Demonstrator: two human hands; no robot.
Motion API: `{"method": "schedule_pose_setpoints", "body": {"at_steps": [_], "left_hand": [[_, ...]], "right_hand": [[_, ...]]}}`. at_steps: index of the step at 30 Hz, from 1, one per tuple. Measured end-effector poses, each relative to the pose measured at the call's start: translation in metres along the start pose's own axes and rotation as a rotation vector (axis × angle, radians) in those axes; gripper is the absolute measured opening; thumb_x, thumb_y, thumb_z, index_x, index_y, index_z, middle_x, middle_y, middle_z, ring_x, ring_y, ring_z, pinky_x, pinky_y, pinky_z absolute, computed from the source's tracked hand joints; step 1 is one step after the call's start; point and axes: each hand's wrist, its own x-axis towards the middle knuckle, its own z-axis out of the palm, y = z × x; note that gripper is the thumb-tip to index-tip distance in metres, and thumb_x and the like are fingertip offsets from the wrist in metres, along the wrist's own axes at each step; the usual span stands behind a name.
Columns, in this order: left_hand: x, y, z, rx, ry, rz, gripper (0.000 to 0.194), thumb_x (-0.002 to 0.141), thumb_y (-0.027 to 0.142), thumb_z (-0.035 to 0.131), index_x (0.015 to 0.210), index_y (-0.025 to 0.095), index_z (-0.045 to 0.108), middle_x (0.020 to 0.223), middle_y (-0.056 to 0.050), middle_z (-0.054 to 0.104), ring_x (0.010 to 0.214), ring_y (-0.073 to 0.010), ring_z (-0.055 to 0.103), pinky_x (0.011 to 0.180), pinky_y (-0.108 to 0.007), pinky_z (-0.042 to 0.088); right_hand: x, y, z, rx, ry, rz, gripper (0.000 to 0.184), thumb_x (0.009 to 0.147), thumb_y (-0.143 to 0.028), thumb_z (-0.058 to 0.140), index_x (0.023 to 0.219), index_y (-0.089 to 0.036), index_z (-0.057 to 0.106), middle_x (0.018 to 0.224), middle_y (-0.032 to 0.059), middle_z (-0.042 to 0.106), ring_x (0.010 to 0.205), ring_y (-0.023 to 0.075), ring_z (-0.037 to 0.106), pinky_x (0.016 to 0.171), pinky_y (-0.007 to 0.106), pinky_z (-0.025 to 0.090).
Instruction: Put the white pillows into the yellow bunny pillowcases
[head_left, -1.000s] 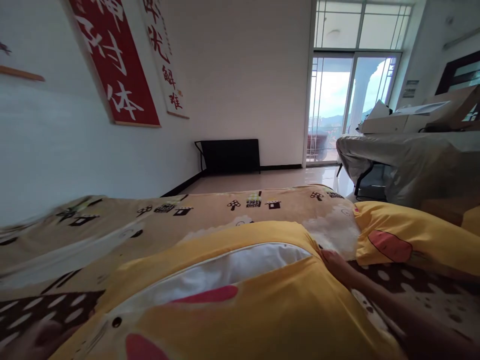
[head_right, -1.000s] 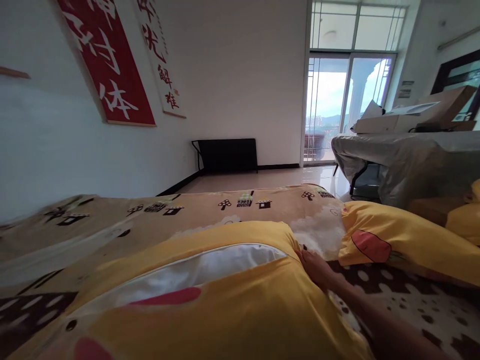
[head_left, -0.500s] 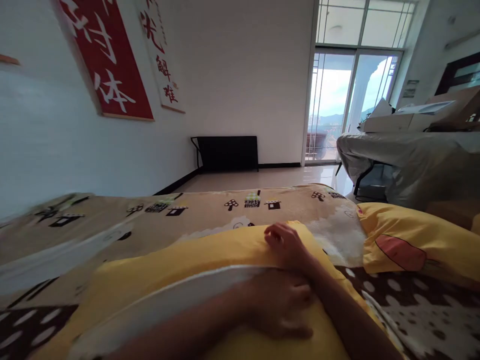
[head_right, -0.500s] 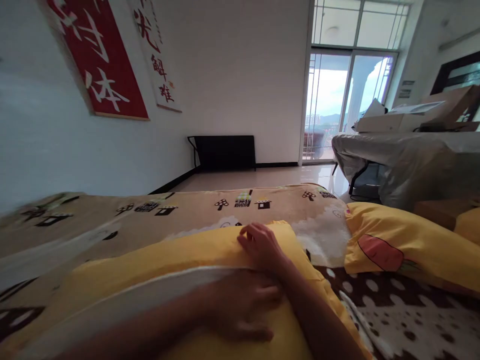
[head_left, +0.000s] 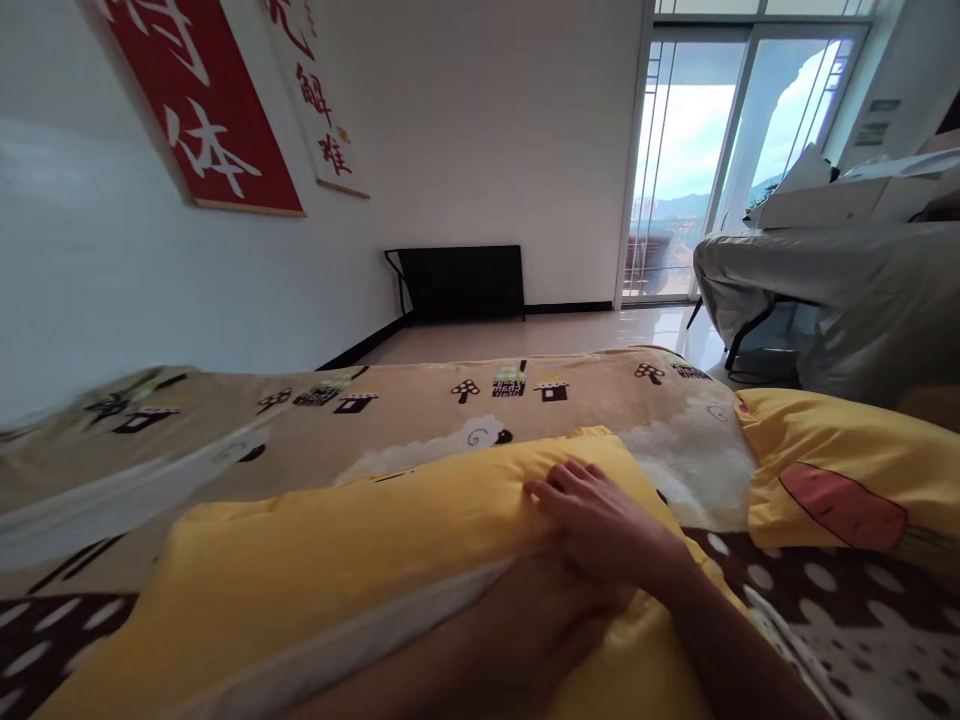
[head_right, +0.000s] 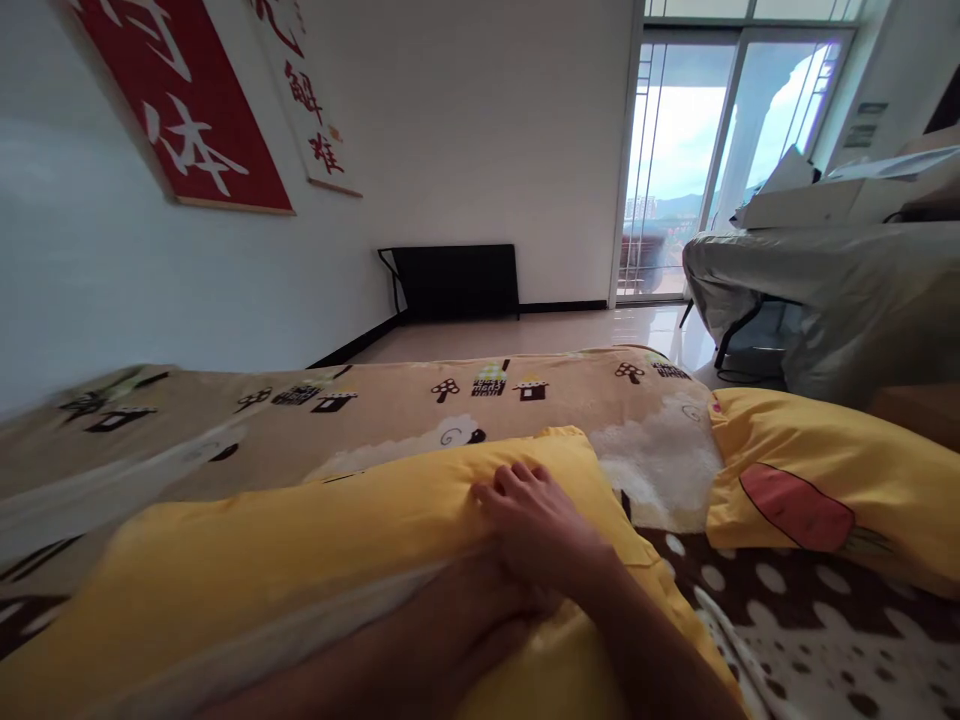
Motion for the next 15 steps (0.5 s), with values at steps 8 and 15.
{"method": "schedule_pose_setpoints", "body": {"at_steps": [8, 15], "left_hand": [[0.0, -0.003, 0.017, 0.137, 0.135, -0.101, 0.028, 0.085, 0.018, 0.038, 0.104, 0.015, 0.06, 0.105, -0.011, 0.063, 0.099, -0.0221, 0.056, 0.093, -0.04, 0.043], [-0.004, 0.014, 0.017, 0.532, 0.105, -0.114, 0.049, 0.082, 0.021, 0.046, 0.131, 0.017, 0.045, 0.135, -0.014, 0.047, 0.131, -0.0338, 0.032, 0.101, -0.05, 0.034]], "right_hand": [[0.007, -0.007, 0.002, -0.182, 0.021, 0.184, 0.023, 0.087, -0.012, 0.045, 0.106, -0.017, 0.056, 0.104, 0.0134, 0.06, 0.098, 0.0262, 0.053, 0.082, 0.041, 0.04], [0.005, -0.001, -0.01, -0.146, 0.21, 0.429, 0.016, 0.082, -0.013, 0.047, 0.084, -0.02, 0.062, 0.089, 0.0082, 0.065, 0.091, 0.022, 0.058, 0.073, 0.032, 0.04]]}}
